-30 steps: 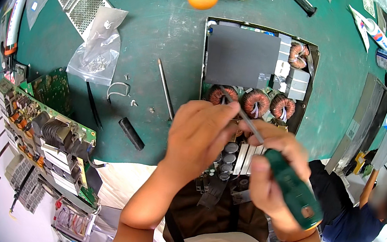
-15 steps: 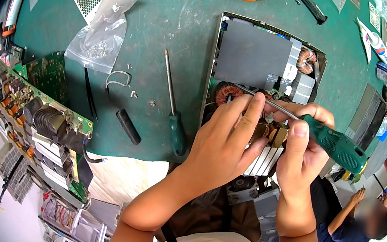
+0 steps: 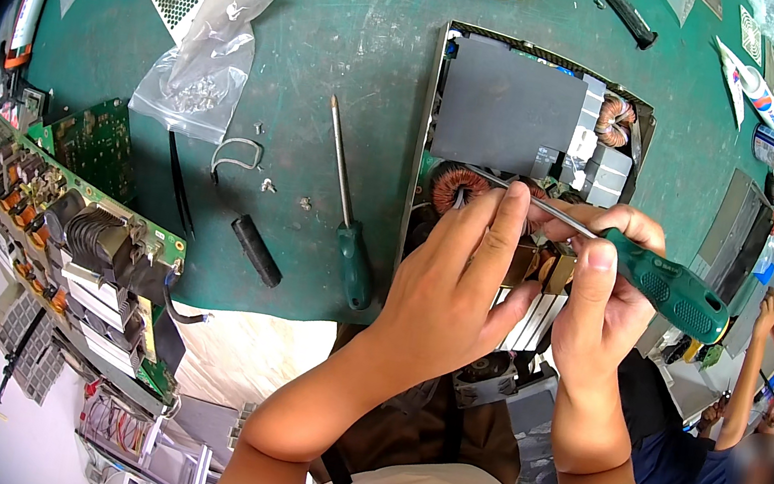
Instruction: The person uses a screwdriver to unscrew and remove components from an internal electronic circuit board assembly, then picks up a black plastic housing and aligns it onto the board before continuing to screw it into place.
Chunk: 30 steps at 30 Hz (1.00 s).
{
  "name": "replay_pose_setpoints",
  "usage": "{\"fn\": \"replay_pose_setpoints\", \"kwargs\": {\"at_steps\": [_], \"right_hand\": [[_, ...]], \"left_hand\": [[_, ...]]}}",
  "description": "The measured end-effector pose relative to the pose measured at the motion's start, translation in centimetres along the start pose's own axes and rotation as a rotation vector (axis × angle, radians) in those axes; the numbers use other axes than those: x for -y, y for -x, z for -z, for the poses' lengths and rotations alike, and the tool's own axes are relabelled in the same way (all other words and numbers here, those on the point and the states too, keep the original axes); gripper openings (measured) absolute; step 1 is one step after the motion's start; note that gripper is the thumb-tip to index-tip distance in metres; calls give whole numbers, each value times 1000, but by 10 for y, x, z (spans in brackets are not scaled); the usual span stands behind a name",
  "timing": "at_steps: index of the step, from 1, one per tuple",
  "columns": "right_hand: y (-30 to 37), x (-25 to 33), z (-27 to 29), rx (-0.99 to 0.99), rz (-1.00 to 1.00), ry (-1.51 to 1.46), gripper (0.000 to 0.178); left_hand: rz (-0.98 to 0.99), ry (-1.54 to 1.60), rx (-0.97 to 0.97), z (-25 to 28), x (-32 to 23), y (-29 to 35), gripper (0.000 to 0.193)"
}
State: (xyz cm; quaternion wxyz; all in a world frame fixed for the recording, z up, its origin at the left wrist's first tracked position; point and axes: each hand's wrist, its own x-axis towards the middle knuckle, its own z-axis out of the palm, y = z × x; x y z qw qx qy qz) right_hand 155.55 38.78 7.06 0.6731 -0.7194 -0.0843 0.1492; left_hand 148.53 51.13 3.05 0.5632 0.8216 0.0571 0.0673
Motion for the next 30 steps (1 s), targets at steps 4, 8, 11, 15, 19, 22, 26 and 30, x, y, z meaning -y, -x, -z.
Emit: {"fn": "replay_pose_setpoints", "kwargs": {"at_steps": [4, 8, 11, 15, 19, 22, 26, 30], "right_hand": [[1, -1, 0, -9, -8, -6, 22], [2, 0, -1, -8, -18, -10, 21], [3, -1, -2, 15, 1, -8, 21], [4, 2, -1, 49, 20, 33, 22], [3, 0, -3, 66, 69, 70, 22], [5, 3, -2, 86, 16, 92, 22], [5, -1, -1, 99, 65, 174, 22], [-5, 12, -5, 165, 55, 271, 22]], "left_hand": [[5, 1, -1, 1, 0, 1, 88], [-15, -4, -11, 1, 1, 1, 88], [-42, -13, -17, 1, 5, 2, 89], [-59, -20, -31, 2, 7, 4, 90], [-65, -15, -42, 4, 6, 3, 89], [-58, -8, -35, 6, 6, 3, 89], [-57, 10, -49, 7, 8, 5, 90], [-46, 36, -76, 14, 7, 6, 87]]}}
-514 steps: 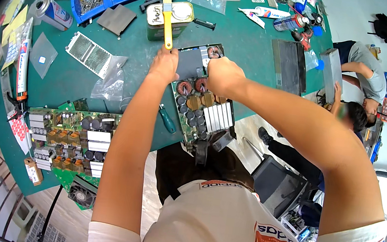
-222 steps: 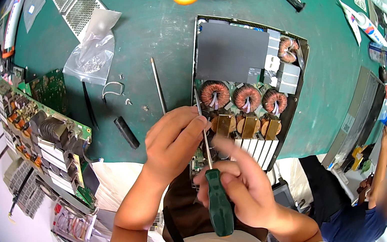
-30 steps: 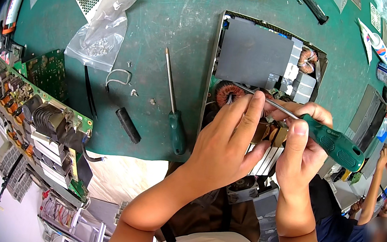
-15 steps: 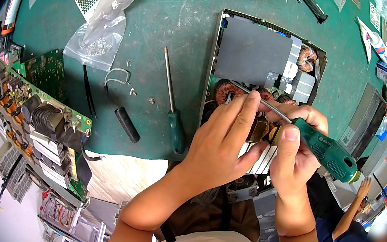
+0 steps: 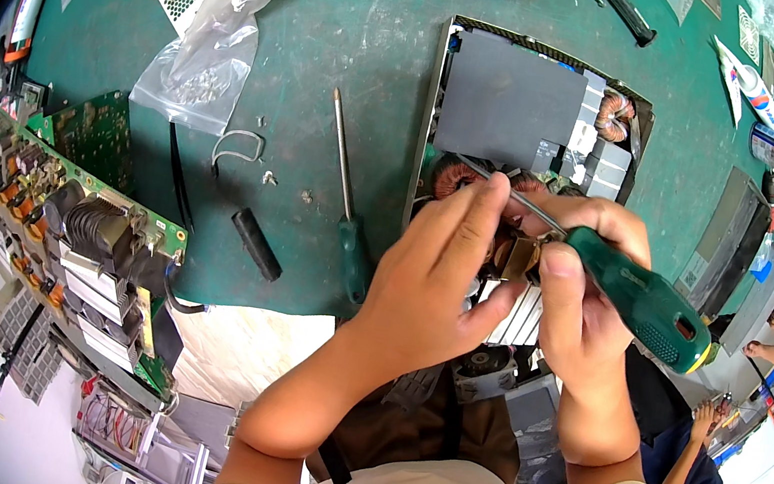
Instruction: The person uses a screwdriver to unscrew and remove components from an internal electronic circuit board assembly, then picks up a black plastic housing and aligns it onto the board before continuing to screw it into place.
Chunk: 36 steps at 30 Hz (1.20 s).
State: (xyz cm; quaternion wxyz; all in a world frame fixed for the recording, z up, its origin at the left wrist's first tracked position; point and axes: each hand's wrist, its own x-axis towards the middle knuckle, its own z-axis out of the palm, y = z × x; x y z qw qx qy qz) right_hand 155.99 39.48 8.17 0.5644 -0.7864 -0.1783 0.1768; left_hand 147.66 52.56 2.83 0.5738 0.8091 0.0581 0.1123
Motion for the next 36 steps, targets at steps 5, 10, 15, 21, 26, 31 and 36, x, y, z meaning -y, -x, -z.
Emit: {"fn": "replay_pose_setpoints", "kwargs": {"at_steps": [5, 10, 15, 21, 26, 31, 36], "right_hand": [[-32, 22, 9, 257, 212, 229, 27], [-53, 24, 14, 442, 337, 302, 30], [-65, 25, 12, 476, 498, 265, 22], [-75, 16, 13, 332, 851, 333, 32], [-78, 40, 41, 663, 570, 259, 27], [-79, 57, 39, 738, 100, 140, 32], [-74, 27, 18, 419, 484, 133, 38]], "left_hand": [[44, -84, -50, 45, -26, -9, 47], [-60, -134, -179, 80, -76, -28, 33], [-80, -367, -104, 83, -120, -47, 27], [-366, -702, 226, 104, -136, -71, 18], [-500, -725, 485, 105, -135, -84, 24], [-554, -826, 435, 98, -141, -82, 36], [-244, -895, 335, 101, -153, -79, 29]]}}
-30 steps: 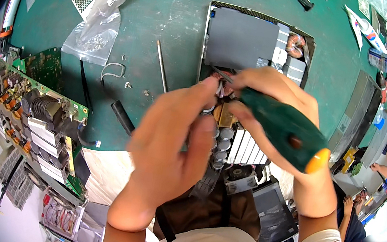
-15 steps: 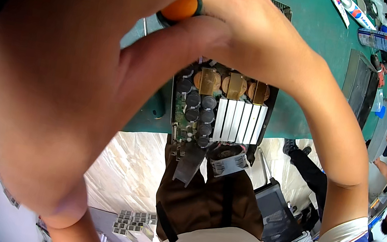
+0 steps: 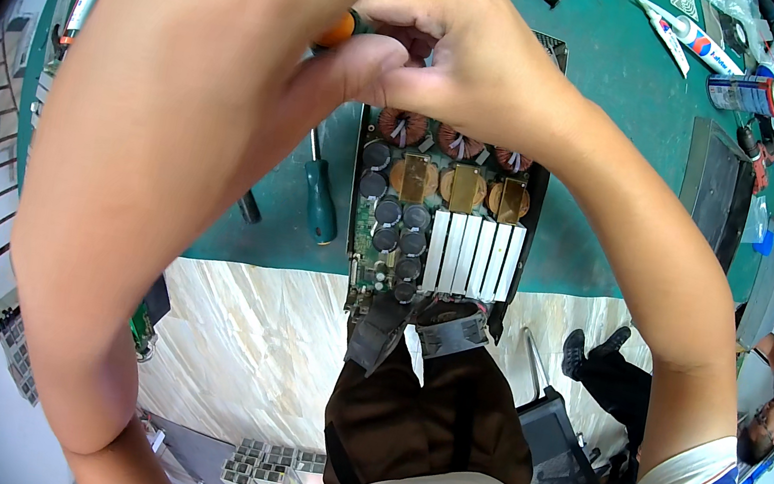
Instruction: The person uses a screwdriver to unscrew and remove components from an internal electronic circuit board assembly, then picks up a black plastic housing and aligns it onto the board before continuing to screw it into place.
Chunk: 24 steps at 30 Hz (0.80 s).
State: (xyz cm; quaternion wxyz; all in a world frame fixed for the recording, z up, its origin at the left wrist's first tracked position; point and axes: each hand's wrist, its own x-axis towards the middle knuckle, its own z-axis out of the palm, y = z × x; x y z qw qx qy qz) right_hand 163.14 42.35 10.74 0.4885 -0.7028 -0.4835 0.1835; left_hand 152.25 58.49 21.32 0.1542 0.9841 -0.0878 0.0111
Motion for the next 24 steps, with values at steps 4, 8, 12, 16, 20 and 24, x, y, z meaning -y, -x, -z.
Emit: {"fn": "replay_pose_setpoints", "kwargs": {"at_steps": [4, 8, 12, 16, 20, 24], "right_hand": [[-8, 17, 1, 147, -12, 42, 33], [3, 2, 20, 115, -22, 58, 33], [-7, 14, 10, 166, -58, 70, 41], [-8, 18, 6, 144, -69, 48, 41], [-11, 31, 13, 145, -86, -59, 41], [-11, 28, 18, 149, 38, 2, 39]], "left_hand": [[-138, -58, -44, 8, -5, 8, 30], [-350, 76, -107, -12, 3, -13, 29], [-115, -26, -36, 12, -5, 2, 24], [-112, -63, 26, 10, 1, -2, 17], [-224, 91, -32, 12, -2, 1, 13], [-333, 145, -127, 0, 9, -4, 16]]}}
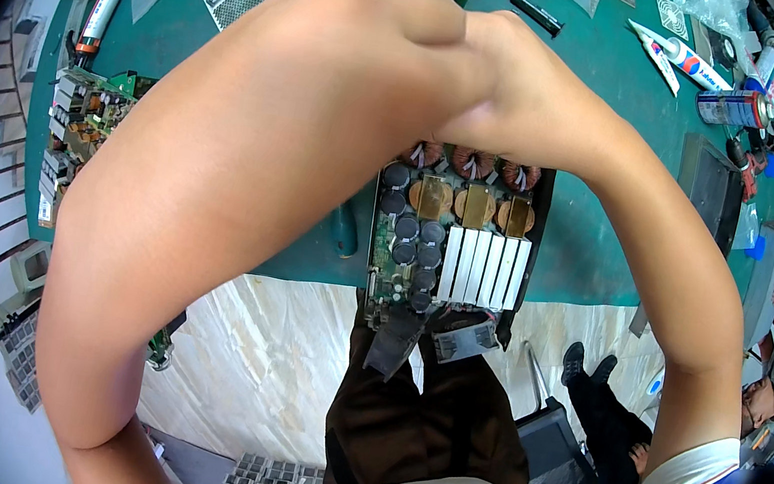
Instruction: The person uses a screwdriver to unscrew and remove components from an internal electronic circuit board assembly, then picks up a black plastic housing and aligns it onto the board before continuing to screw it into place.
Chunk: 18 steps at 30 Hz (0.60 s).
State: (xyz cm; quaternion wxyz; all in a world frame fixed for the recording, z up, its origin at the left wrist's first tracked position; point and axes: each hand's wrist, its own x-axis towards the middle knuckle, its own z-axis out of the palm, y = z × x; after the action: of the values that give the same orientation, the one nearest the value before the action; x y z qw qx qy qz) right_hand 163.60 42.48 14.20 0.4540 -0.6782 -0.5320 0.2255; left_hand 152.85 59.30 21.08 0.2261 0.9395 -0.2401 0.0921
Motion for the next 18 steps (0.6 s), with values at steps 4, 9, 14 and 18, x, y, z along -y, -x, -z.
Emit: {"fn": "replay_pose_setpoints", "kwargs": {"at_steps": [4, 9, 14, 18], "right_hand": [[-1, 9, 8, 23, -163, 62, 34], [-6, 6, 3, 9, -68, 65, 33], [-3, 1, 12, 17, -130, 36, 31], [-8, 8, 8, -6, -96, 40, 31]], "left_hand": [[152, -40, -19, -2, 0, 0, 23], [44, -34, -21, 4, 7, 2, 27], [-31, 83, -22, -2, 15, 1, 27], [122, -42, -69, 1, 6, 0, 26]]}}
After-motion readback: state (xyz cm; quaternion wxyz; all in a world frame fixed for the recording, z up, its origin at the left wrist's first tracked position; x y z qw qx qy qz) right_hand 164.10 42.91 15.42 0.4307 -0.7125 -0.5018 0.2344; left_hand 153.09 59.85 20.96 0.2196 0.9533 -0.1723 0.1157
